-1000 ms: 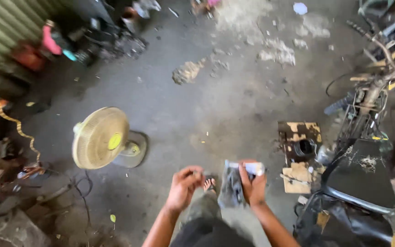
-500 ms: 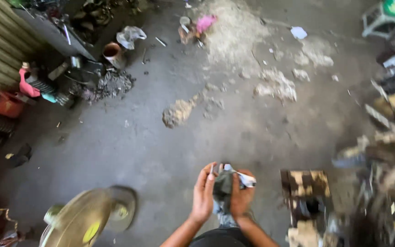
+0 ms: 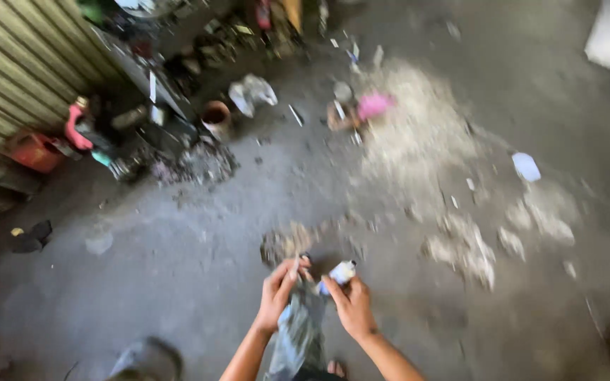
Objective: The person walks into a cluttered workshop, picks up a tube of sealant, and uses pliers to cut the tip. They then walk over to a disassembled motorcycle and apply the sealant along the edge of a green gasket.
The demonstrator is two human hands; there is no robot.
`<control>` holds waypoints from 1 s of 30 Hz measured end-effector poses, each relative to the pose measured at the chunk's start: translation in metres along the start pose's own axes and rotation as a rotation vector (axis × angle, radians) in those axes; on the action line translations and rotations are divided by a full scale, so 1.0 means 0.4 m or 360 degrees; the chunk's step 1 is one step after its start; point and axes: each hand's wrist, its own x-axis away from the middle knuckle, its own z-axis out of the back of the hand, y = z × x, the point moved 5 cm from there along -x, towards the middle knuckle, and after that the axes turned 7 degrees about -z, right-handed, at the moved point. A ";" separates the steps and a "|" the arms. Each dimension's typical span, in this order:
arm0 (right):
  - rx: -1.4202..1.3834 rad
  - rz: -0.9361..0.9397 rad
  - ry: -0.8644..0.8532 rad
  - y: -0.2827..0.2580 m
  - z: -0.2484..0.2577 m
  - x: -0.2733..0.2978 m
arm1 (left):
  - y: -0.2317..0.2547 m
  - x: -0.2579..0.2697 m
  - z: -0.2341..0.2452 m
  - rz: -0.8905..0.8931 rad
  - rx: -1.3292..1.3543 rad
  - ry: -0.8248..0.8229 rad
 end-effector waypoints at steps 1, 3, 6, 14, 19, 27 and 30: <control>0.0003 0.0044 -0.0026 -0.023 -0.002 -0.100 | 0.004 -0.085 0.008 -0.0041 -0.0001 0.0030; 0.0344 -0.0190 -0.0302 -0.042 -0.030 -0.261 | 0.018 -0.220 -0.010 -0.0006 0.0255 -0.0394; 0.0506 -0.0142 -0.0494 -0.115 -0.098 -0.488 | -0.068 -0.451 -0.003 0.0278 0.0441 -0.0577; 0.1039 0.0019 -0.0848 -0.293 -0.180 -1.044 | -0.066 -1.015 -0.027 0.0301 0.0404 -0.0648; 0.0948 0.0359 -0.0829 -0.247 -0.244 -1.445 | -0.236 -1.373 0.005 0.0438 0.0420 -0.0485; 0.0937 0.0049 -0.0918 -0.343 -0.225 -2.034 | -0.403 -1.987 0.010 0.0527 0.0599 -0.0123; 0.0821 0.0301 -0.0830 -0.352 -0.217 -2.241 | -0.424 -2.200 -0.015 0.0654 0.0736 -0.0034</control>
